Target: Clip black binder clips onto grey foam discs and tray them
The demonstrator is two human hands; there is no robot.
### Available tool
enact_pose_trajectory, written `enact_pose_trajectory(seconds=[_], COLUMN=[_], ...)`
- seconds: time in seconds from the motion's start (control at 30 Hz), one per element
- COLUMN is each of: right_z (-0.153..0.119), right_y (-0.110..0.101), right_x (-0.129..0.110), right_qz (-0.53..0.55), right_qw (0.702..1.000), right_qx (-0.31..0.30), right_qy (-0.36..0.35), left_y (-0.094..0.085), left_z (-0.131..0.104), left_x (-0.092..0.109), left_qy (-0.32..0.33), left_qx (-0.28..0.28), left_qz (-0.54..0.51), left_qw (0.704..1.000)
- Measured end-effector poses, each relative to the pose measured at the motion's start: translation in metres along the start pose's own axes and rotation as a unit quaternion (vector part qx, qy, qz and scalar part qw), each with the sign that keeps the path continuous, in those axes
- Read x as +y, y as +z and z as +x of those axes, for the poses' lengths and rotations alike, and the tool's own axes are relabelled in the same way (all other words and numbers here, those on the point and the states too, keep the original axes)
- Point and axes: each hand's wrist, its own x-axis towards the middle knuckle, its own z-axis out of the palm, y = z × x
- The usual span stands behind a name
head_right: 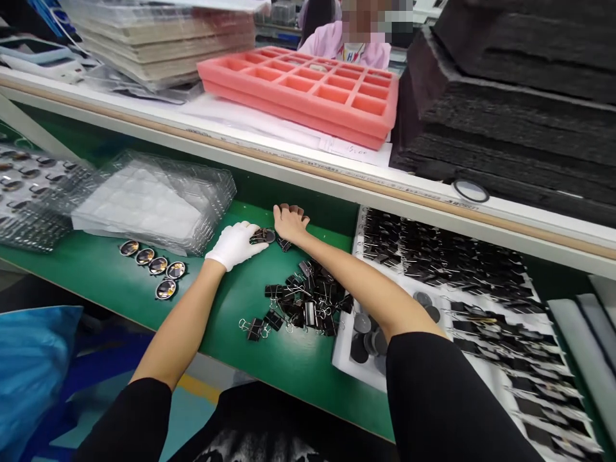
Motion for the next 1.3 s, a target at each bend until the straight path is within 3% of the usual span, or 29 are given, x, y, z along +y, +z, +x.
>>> enact_pose_trajectory(seconds=[0.17, 0.33, 0.63, 0.87, 1.3], right_z=[0.006, 0.013, 0.017, 0.014, 0.012], right_y=[0.01, 0.019, 0.027, 0.025, 0.022], right_x=[0.01, 0.022, 0.029, 0.024, 0.02], right_qz=[0.018, 0.014, 0.027, 0.04, 0.02], right_qw=[0.999, 0.994, 0.988, 0.985, 0.985], right_qx=[0.026, 0.082, 0.124, 0.131, 0.124], right_qy=[0.036, 0.076, 0.093, 0.102, 0.118], left_y=[0.001, 0.013, 0.025, 0.027, 0.03], left_z=[-0.014, -0.033, -0.029, -0.036, -0.033], left_x=[0.003, 0.024, 0.054, 0.058, 0.057], left_qy=[-0.039, -0.07, -0.104, -0.134, -0.112], left_qx=[-0.005, -0.005, 0.009, 0.028, 0.032], left_qz=[-0.026, -0.048, -0.046, -0.034, -0.037], left_qw=[0.999, 0.996, 0.993, 0.99, 0.993])
